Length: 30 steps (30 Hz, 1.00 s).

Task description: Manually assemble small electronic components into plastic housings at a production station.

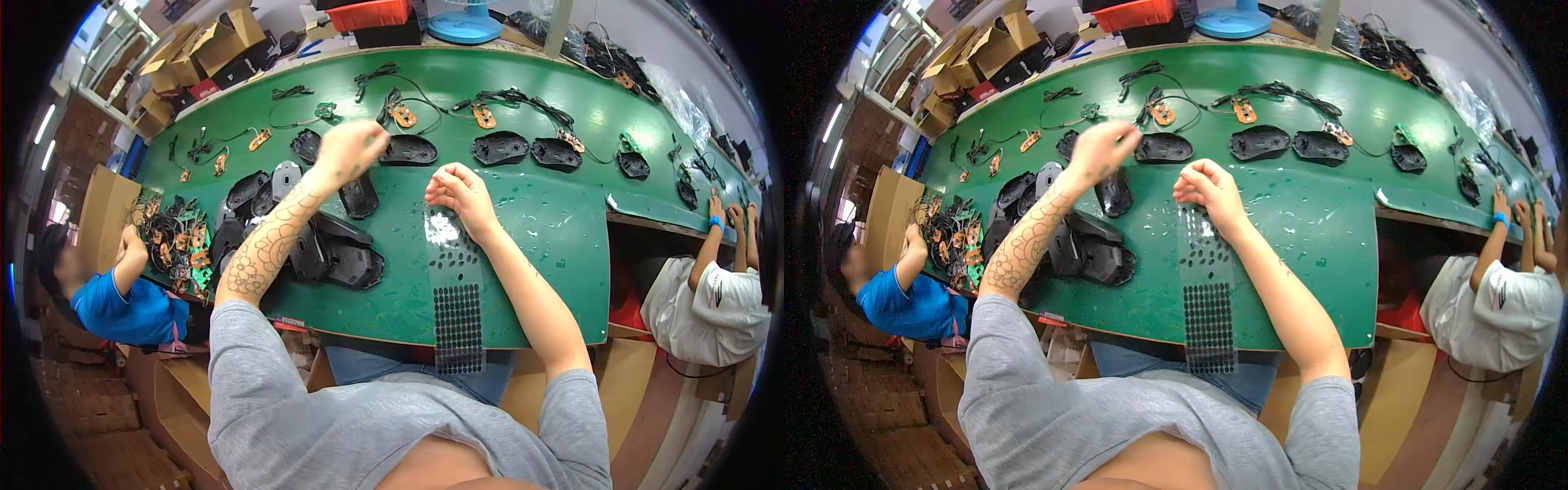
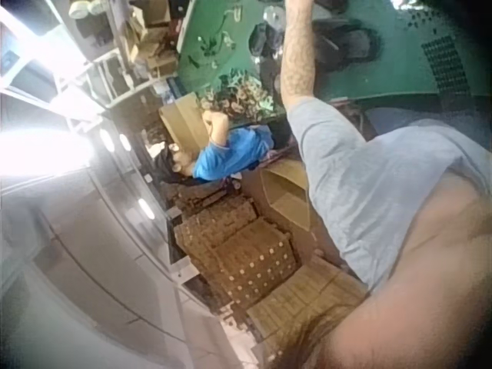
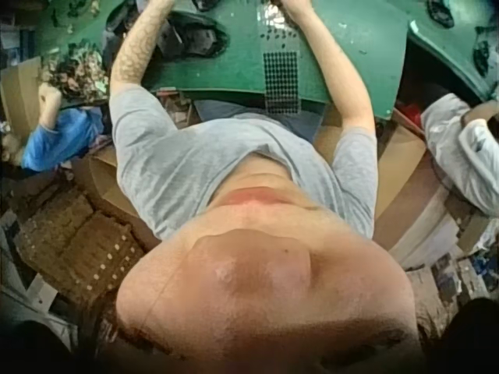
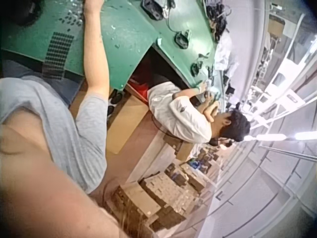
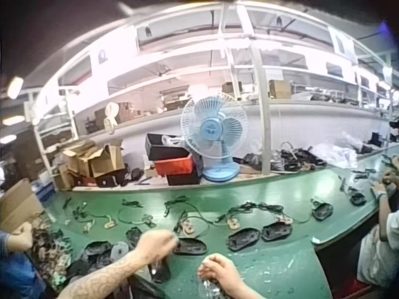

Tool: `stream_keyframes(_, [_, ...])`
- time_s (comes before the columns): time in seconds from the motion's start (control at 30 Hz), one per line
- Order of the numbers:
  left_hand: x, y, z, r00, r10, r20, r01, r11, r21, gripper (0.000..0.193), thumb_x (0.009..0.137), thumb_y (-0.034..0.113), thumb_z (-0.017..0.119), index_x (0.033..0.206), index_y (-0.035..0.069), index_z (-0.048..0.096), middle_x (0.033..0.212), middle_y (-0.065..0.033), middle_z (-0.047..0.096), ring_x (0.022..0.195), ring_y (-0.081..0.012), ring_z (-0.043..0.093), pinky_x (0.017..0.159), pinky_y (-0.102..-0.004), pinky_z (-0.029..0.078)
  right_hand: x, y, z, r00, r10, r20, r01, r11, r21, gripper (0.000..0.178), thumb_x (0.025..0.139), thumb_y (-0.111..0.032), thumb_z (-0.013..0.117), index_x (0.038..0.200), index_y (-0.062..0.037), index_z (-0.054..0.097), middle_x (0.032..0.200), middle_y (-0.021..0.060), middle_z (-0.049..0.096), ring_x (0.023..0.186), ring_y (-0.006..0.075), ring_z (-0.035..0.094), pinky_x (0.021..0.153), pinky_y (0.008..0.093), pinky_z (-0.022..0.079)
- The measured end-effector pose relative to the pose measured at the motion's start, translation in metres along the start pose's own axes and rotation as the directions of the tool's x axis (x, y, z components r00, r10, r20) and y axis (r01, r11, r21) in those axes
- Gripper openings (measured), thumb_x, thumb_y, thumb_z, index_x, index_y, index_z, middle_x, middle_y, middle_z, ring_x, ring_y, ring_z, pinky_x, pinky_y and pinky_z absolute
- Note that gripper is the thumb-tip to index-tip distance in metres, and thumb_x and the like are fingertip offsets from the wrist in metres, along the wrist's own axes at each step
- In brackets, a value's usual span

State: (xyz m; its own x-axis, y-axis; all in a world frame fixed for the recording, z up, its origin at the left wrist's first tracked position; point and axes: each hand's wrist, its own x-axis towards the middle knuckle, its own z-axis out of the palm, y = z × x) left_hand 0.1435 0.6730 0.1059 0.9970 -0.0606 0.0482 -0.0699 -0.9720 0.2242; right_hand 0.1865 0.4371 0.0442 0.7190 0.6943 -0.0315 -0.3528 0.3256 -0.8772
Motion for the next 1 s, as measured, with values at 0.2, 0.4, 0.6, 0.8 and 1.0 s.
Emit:
stream_keyframes(0.2, [-0.003, -0.113, 0.009, 0.895, -0.445, -0.040, 0.444, 0.877, 0.182, 0.044, 0.087, 0.041, 0.050, 0.106, 0.003, 0.063, 0.104, -0.0169, 0.067, 0.092, -0.0341, 0.064, 0.080, -0.0392, 0.051, 0.000, 0.004, 0.008, 1.000, 0.002, 0.010, -0.002, 1.000, 0.009, 0.016, 0.094, -0.017, 0.056, 0.094, -0.0009, 0.057, 0.083, 0.0105, 0.065, 0.072, 0.0166, 0.063, 0.071, 0.0264, 0.053])
stream_keyframes(0.4, [0.005, -0.089, 0.011, 0.882, -0.468, -0.046, 0.461, 0.880, -0.112, 0.052, 0.089, 0.042, 0.051, 0.122, 0.002, 0.057, 0.111, -0.0144, 0.066, 0.096, -0.0287, 0.063, 0.084, -0.0348, 0.050, 0.002, 0.005, 0.006, 1.000, 0.000, 0.002, 0.000, 1.000, -0.004, 0.016, 0.094, -0.017, 0.056, 0.094, -0.0014, 0.057, 0.083, 0.0098, 0.065, 0.073, 0.0161, 0.063, 0.072, 0.0268, 0.054])
stream_keyframes(0.6, [0.005, -0.058, -0.014, 0.825, -0.561, 0.073, 0.491, 0.646, -0.584, 0.050, 0.088, 0.037, 0.054, 0.126, 0.005, 0.056, 0.106, -0.0112, 0.066, 0.092, -0.0244, 0.063, 0.081, -0.0326, 0.050, 0.000, 0.003, 0.009, 1.000, -0.001, -0.001, 0.001, 1.000, -0.006, 0.015, 0.093, -0.017, 0.056, 0.094, -0.0019, 0.057, 0.083, 0.0092, 0.065, 0.074, 0.0159, 0.063, 0.073, 0.0271, 0.054])
stream_keyframes(0.8, [-0.028, -0.059, -0.027, 0.963, -0.101, 0.249, 0.140, 0.979, -0.146, 0.044, 0.083, 0.024, 0.063, 0.122, 0.006, 0.058, 0.098, -0.0096, 0.065, 0.083, -0.0216, 0.061, 0.075, -0.0309, 0.050, 0.004, 0.006, 0.009, 1.000, 0.000, 0.003, 0.000, 1.000, 0.004, 0.014, 0.093, -0.016, 0.056, 0.094, -0.0022, 0.057, 0.083, 0.0089, 0.064, 0.075, 0.0156, 0.063, 0.073, 0.0271, 0.054])
stream_keyframes(1.0, [-0.042, -0.074, -0.010, 0.972, -0.059, 0.227, 0.094, 0.985, -0.146, 0.043, 0.077, 0.013, 0.068, 0.118, 0.005, 0.059, 0.092, -0.0081, 0.064, 0.077, -0.0202, 0.058, 0.072, -0.0308, 0.048, 0.005, 0.007, 0.011, 1.000, 0.000, 0.003, 0.000, 1.000, -0.007, 0.014, 0.093, -0.017, 0.056, 0.094, -0.0023, 0.057, 0.083, 0.0090, 0.064, 0.075, 0.0157, 0.063, 0.074, 0.0275, 0.054])
